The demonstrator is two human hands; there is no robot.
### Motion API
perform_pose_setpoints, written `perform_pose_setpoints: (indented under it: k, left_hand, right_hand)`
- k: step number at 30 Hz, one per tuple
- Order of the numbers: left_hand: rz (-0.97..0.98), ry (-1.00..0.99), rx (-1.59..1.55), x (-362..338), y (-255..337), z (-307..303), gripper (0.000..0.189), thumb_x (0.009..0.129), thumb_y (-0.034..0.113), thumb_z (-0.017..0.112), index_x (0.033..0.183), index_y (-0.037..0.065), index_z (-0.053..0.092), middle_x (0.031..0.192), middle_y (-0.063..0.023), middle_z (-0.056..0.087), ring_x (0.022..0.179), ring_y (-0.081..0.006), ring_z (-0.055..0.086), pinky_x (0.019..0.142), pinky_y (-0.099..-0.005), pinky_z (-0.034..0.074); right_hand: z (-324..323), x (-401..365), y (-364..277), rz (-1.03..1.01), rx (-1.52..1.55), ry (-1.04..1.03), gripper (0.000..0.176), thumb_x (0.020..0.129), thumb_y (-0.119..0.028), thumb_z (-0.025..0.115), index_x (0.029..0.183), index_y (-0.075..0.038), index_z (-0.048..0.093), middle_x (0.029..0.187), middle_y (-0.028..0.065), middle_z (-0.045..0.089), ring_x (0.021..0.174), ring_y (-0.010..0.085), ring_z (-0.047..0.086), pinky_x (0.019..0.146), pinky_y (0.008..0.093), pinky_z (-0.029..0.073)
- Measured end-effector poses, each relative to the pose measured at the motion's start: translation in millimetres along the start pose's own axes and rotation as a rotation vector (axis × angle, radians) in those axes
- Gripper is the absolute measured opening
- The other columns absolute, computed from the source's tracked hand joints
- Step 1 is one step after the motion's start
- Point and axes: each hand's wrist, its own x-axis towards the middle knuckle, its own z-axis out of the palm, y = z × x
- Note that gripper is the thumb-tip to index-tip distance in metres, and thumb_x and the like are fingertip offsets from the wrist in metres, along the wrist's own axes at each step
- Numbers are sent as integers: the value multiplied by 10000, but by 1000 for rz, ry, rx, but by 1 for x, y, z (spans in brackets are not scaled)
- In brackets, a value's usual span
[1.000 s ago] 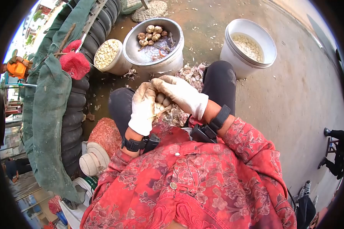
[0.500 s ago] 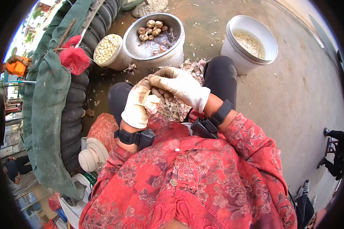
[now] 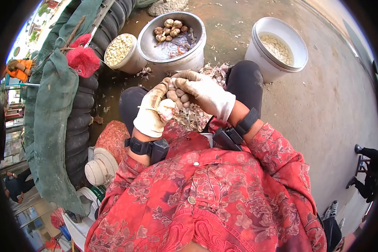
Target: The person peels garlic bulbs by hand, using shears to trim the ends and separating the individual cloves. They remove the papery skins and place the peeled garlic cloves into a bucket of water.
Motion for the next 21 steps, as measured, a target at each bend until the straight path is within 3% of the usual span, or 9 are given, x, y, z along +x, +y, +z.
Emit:
perform_pose_setpoints:
  k: [8, 9, 11, 12, 21]
  left_hand:
    - [-25, 24, -72, -2, -1, -3, 369, 998, 258, 352, 1193, -23, 489, 1000, -138, 620, 893, -243, 625, 832, -376, 524]
    - [-48, 5, 25, 0, 0, -11, 368, 995, 259, 361, 1195, -20, 491, 1006, -141, 619, 900, -253, 625, 841, -381, 521]
    - [-71, -13, 122, 2, -6, -21, 368, 992, 261, 370, 1198, -18, 494, 1013, -144, 618, 907, -263, 626, 850, -386, 518]
    - [-52, 26, 107, 0, -6, -9, 367, 988, 270, 382, 1188, -15, 499, 1004, -145, 617, 896, -265, 622, 847, -387, 515]
    - [2, 13, -133, -10, 2, 18, 286, 976, 277, 436, 1100, 36, 527, 919, -119, 605, 802, -237, 605, 762, -364, 515]
  right_hand:
    - [0, -2, -1, 5, 174, -55, 282, 976, -226, 499, 1168, -20, 515, 847, 4, 602, 658, 63, 538, 573, 201, 451]
    - [1, -2, -3, 6, 173, -56, 282, 976, -226, 499, 1168, -20, 515, 847, 4, 602, 658, 63, 538, 573, 201, 451]
    - [3, -3, -7, 28, -126, 2, 284, 971, -241, 512, 1152, -22, 526, 833, 5, 604, 659, 64, 542, 570, 200, 450]
    - [2, -2, -5, 28, -126, 1, 284, 971, -241, 512, 1152, -22, 526, 833, 5, 604, 659, 64, 542, 570, 200, 450]
    - [-5, -2, -1, -14, 222, -119, 292, 988, -265, 462, 1103, -6, 531, 861, 53, 623, 621, 91, 547, 544, 219, 448]
